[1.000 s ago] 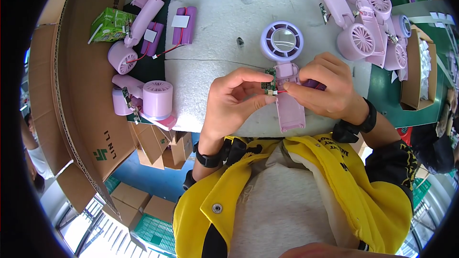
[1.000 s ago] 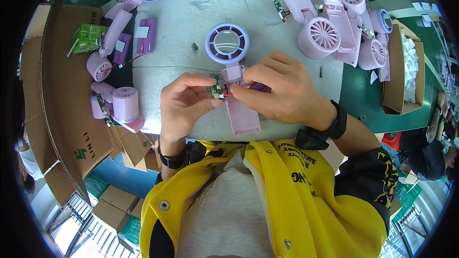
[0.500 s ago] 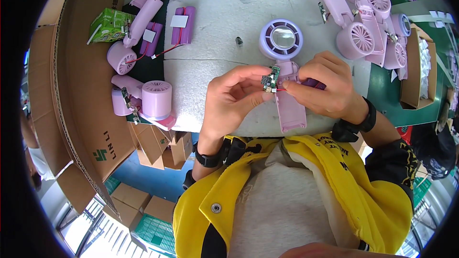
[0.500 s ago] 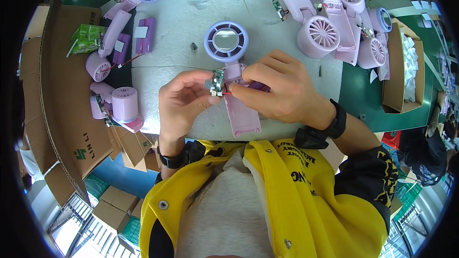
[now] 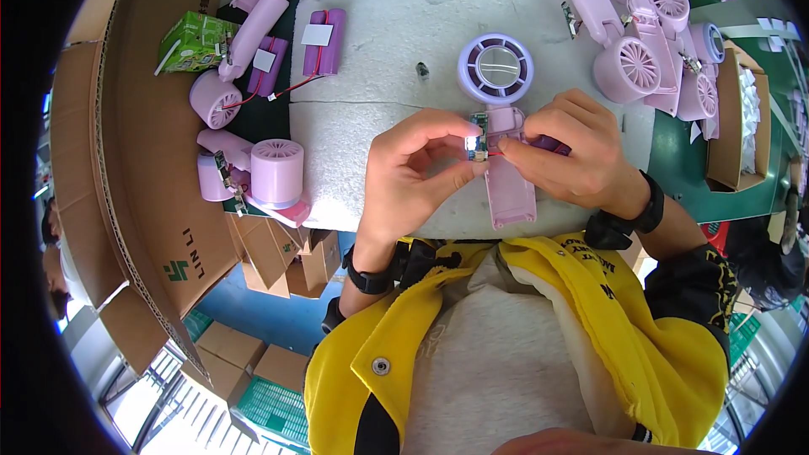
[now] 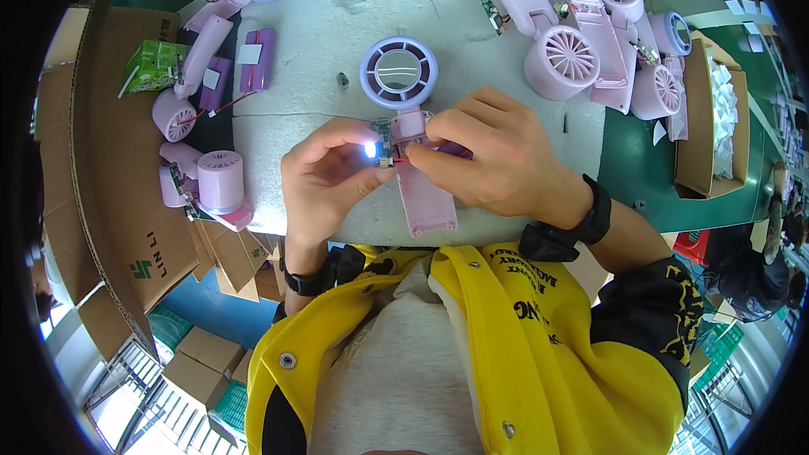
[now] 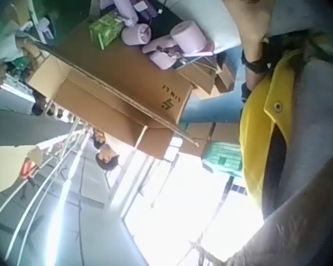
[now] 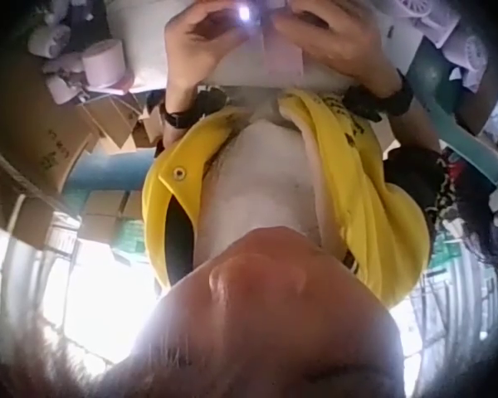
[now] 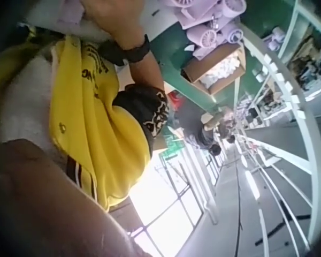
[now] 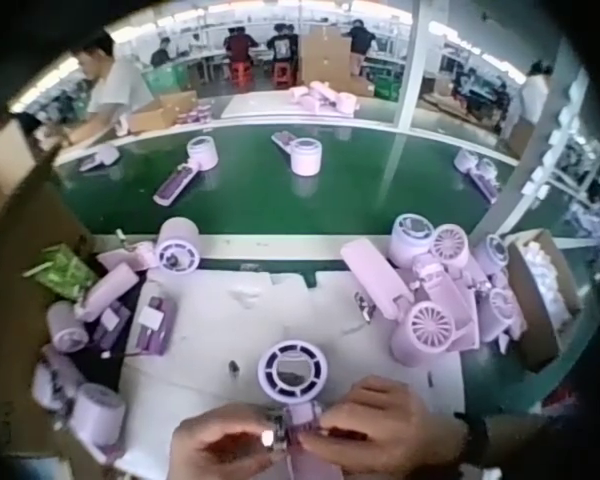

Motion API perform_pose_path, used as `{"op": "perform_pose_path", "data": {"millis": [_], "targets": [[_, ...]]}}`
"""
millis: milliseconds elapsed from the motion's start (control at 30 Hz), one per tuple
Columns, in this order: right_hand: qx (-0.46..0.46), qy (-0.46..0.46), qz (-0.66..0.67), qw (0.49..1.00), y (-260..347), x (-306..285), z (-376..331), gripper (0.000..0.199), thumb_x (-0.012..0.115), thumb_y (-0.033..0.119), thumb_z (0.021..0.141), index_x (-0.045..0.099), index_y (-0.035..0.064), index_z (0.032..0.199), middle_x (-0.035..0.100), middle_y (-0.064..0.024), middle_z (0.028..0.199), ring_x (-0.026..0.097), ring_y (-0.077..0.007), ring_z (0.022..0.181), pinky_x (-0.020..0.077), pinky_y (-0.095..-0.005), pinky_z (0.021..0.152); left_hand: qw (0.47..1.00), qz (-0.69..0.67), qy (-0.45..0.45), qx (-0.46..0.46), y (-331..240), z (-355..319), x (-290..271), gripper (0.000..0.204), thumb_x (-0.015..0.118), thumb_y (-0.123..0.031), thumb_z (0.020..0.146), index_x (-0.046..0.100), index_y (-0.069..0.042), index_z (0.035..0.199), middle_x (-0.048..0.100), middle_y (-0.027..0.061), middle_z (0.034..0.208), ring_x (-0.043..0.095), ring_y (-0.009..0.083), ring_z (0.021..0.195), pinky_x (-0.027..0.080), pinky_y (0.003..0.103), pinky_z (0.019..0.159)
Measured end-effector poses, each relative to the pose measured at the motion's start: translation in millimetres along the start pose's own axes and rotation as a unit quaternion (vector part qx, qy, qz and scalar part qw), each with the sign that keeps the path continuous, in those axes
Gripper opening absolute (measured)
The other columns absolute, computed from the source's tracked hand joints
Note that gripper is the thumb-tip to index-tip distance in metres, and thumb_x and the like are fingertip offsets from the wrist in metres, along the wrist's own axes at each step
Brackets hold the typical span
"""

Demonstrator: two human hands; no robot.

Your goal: The person assembles handheld fans by connecting batteries to circuit boards and fitting them into the fan housings. They repeatedly reach into a box to retrieve batteries, place them into the housings, and connect the wiring before setting each fan aside.

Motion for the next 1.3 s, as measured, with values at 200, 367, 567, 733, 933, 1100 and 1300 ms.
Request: {"op": "perform_pose_path", "data": {"millis": [200,367,567,733,933,1100,1300], "targets": [[0.024,0.024,0.061,0.998,-1,3,-4,0.023,0.078,0.004,0.068,0.072,0.0067,0.090,0.059,-0.0048,0.082,0.056,-0.0179,0.061,0.0416,-0.0292,0.052,0.993,0.112,0.004,0.038,-5,3,1,0.044,0.073,0.013,0.072,0.069,-0.003,0.113,0.069,0.0103,0.104,0.068,0.0182,0.093,0.056,0.028,0.077],[0.103,0.053,0.070,0.991,6,-1,-3,0.027,0.078,0.006,0.070,0.070,0.0063,0.096,0.063,-0.0066,0.087,0.059,-0.0189,0.062,0.0440,-0.0292,0.052,0.975,0.203,0.015,0.088,-8,6,8,0.047,0.072,0.009,0.070,0.069,-0.006,0.115,0.069,0.0114,0.102,0.069,0.0216,0.087,0.056,0.030,0.073],[0.173,0.016,0.034,0.984,14,2,5,0.035,0.080,0.009,0.070,0.069,0.0065,0.102,0.065,-0.0079,0.091,0.063,-0.0180,0.066,0.0481,-0.0280,0.054,0.974,0.219,-0.020,0.054,-5,2,14,0.044,0.073,0.006,0.072,0.069,-0.006,0.114,0.070,0.0110,0.100,0.070,0.0231,0.082,0.057,0.031,0.070],[0.175,0.027,0.020,0.984,14,1,3,0.037,0.081,0.006,0.068,0.070,0.0071,0.103,0.065,-0.0089,0.092,0.066,-0.0171,0.070,0.0512,-0.0270,0.057,0.974,0.210,-0.028,0.077,-5,3,14,0.038,0.074,0.005,0.073,0.071,-0.005,0.109,0.071,0.0106,0.099,0.070,0.0228,0.081,0.057,0.030,0.070],[0.187,0.013,0.042,0.981,12,2,4,0.038,0.082,0.002,0.066,0.071,0.0064,0.101,0.065,-0.0094,0.092,0.066,-0.0182,0.070,0.0525,-0.0280,0.058,0.960,0.262,-0.047,0.083,-11,5,16,0.029,0.074,0.004,0.073,0.073,-0.004,0.101,0.071,0.0103,0.095,0.070,0.0219,0.078,0.058,0.029,0.067],[0.184,-0.005,0.054,0.982,9,4,4,0.037,0.083,0.001,0.065,0.072,0.0053,0.101,0.065,-0.0094,0.091,0.065,-0.0183,0.068,0.0520,-0.0275,0.057,0.945,0.302,-0.064,0.105,-14,6,21,0.030,0.073,0.006,0.071,0.074,-0.002,0.100,0.071,0.0110,0.094,0.070,0.0190,0.079,0.056,0.027,0.069],[0.186,-0.010,0.052,0.981,8,3,2,0.039,0.083,0.000,0.064,0.073,0.0050,0.102,0.064,-0.0094,0.089,0.064,-0.0172,0.068,0.0511,-0.0262,0.056,0.940,0.316,-0.068,0.112,-17,9,22,0.026,0.074,0.005,0.071,0.075,-0.002,0.096,0.071,0.0101,0.090,0.070,0.0195,0.076,0.056,0.027,0.065]]}}
Point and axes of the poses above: each hand's wrist, its own z-axis towards the middle knuckle, its own x-axis out of the palm, y = z × x, the point moved 1 cm from there along z, towards the middle knuckle
